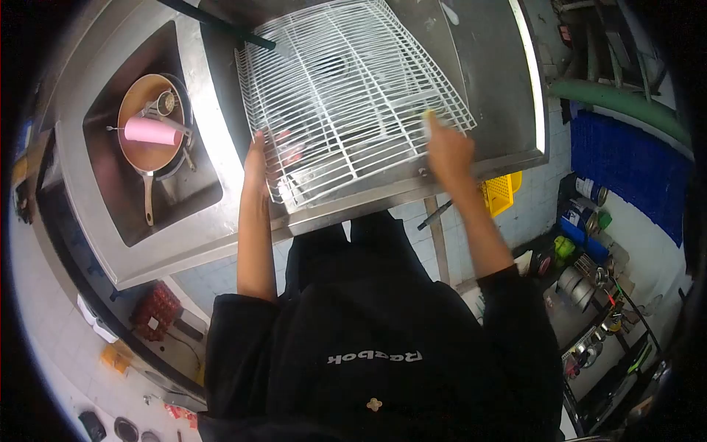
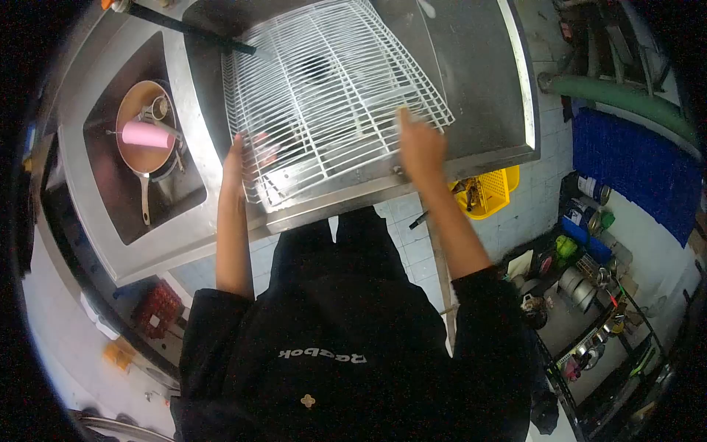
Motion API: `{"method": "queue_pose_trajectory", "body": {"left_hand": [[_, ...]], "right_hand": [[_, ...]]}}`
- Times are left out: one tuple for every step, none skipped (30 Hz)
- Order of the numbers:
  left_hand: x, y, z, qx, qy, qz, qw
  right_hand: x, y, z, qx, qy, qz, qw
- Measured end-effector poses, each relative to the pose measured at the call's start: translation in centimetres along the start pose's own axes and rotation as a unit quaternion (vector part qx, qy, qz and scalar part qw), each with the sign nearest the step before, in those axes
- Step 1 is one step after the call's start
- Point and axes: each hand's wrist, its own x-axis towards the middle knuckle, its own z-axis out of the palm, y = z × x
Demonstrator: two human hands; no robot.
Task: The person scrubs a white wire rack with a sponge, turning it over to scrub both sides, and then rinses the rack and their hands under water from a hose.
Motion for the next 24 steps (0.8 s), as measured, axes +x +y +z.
{"method": "queue_pose_trajectory", "body": {"left_hand": [[0.2, -0.2, -0.3, 0.000, -0.004, 0.001, 1.000], [0.5, -0.5, -0.5, 0.000, -0.008, 0.002, 1.000], [0.7, -0.5, -0.6, 0.000, -0.011, 0.003, 1.000], [0.7, -0.4, -0.4, 0.006, 0.007, -0.009, 1.000], [0.6, -0.4, -0.4, 0.016, 0.012, -0.006, 1.000], [0.6, -0.4, -0.5, 0.026, 0.017, -0.004, 0.999], [0.5, -0.3, -0.4, 0.038, 0.022, -0.001, 0.999], [0.5, -0.1, -0.3, 0.046, 0.023, -0.008, 0.999], [0.2, 0.2, 0.0, 0.067, 0.029, -0.011, 0.997], [-0.2, 0.6, 0.5, 0.087, 0.035, -0.013, 0.996], [-0.3, 0.9, 0.8, 0.105, 0.042, -0.014, 0.994], [-0.3, 0.9, 0.8, 0.124, 0.053, -0.011, 0.991], [0.1, 0.7, 0.4, 0.136, 0.052, -0.010, 0.989], [0.7, 0.4, -0.3, 0.147, 0.051, -0.009, 0.988], [1.1, 0.1, -0.7, 0.158, 0.051, -0.008, 0.986], [1.3, 0.0, -0.8, 0.157, 0.050, -0.009, 0.986], [1.4, -0.1, -0.9, 0.157, 0.049, -0.009, 0.986], [1.5, 0.0, -0.9, 0.156, 0.049, -0.008, 0.986], [1.6, 0.1, -0.9, 0.163, 0.050, -0.007, 0.985], [1.6, 0.1, -0.9, 0.171, 0.050, -0.007, 0.984], [1.5, 0.2, -0.8, 0.179, 0.051, -0.007, 0.982], [1.2, 0.6, -0.3, 0.180, 0.058, -0.010, 0.982], [1.2, 0.6, -0.4, 0.184, 0.063, -0.014, 0.981], [1.5, 0.6, -0.4, 0.187, 0.068, -0.018, 0.980]], "right_hand": [[-0.6, -2.2, 0.3, 0.012, -0.007, -0.006, 1.000], [-1.3, -5.8, 0.4, 0.038, -0.085, -0.038, 0.995], [-2.9, -8.9, 3.4, 0.067, 0.016, -0.116, 0.991], [-4.3, -12.5, 3.4, 0.098, 0.063, -0.209, 0.971], [-5.3, -15.2, 3.4, 0.156, 0.108, -0.283, 0.940], [-5.8, -17.1, 3.2, 0.171, 0.109, -0.295, 0.934], [-5.8, -18.0, 2.9, 0.186, 0.112, -0.305, 0.927], [-5.6, -17.2, 3.2, 0.183, 0.111, -0.295, 0.931], [-5.2, -15.4, 3.5, 0.179, 0.110, -0.286, 0.935], [-4.8, -13.3, 3.6, 0.176, 0.108, -0.278, 0.938], [-4.2, -10.4, 2.6, 0.107, 0.088, -0.245, 0.960], [-3.1, -7.0, 2.3, 0.056, 0.025, -0.200, 0.978], [-1.8, -4.3, 1.0, -0.023, -0.071, -0.098, 0.992], [-0.7, -1.1, 0.0, -0.023, -0.005, -0.082, 0.996], [0.2, 1.5, -0.3, -0.050, 0.020, -0.059, 0.997], [1.1, 3.4, -0.4, -0.077, 0.046, -0.035, 0.995], [2.0, 4.6, -0.4, -0.101, 0.059, -0.031, 0.993], [2.9, 5.6, -0.5, -0.124, 0.074, -0.027, 0.989], [4.0, 5.9, -0.4, -0.146, 0.089, -0.024, 0.985], [5.2, 5.7, 0.0, -0.164, 0.097, -0.023, 0.981], [6.5, 5.0, 0.6, -0.181, 0.106, -0.022, 0.977], [7.9, 4.5, 1.1, -0.199, 0.116, -0.020, 0.973], [9.8, 4.1, 1.7, -0.185, 0.128, -0.037, 0.974], [12.0, 3.8, 2.3, -0.172, 0.141, -0.056, 0.973]]}}
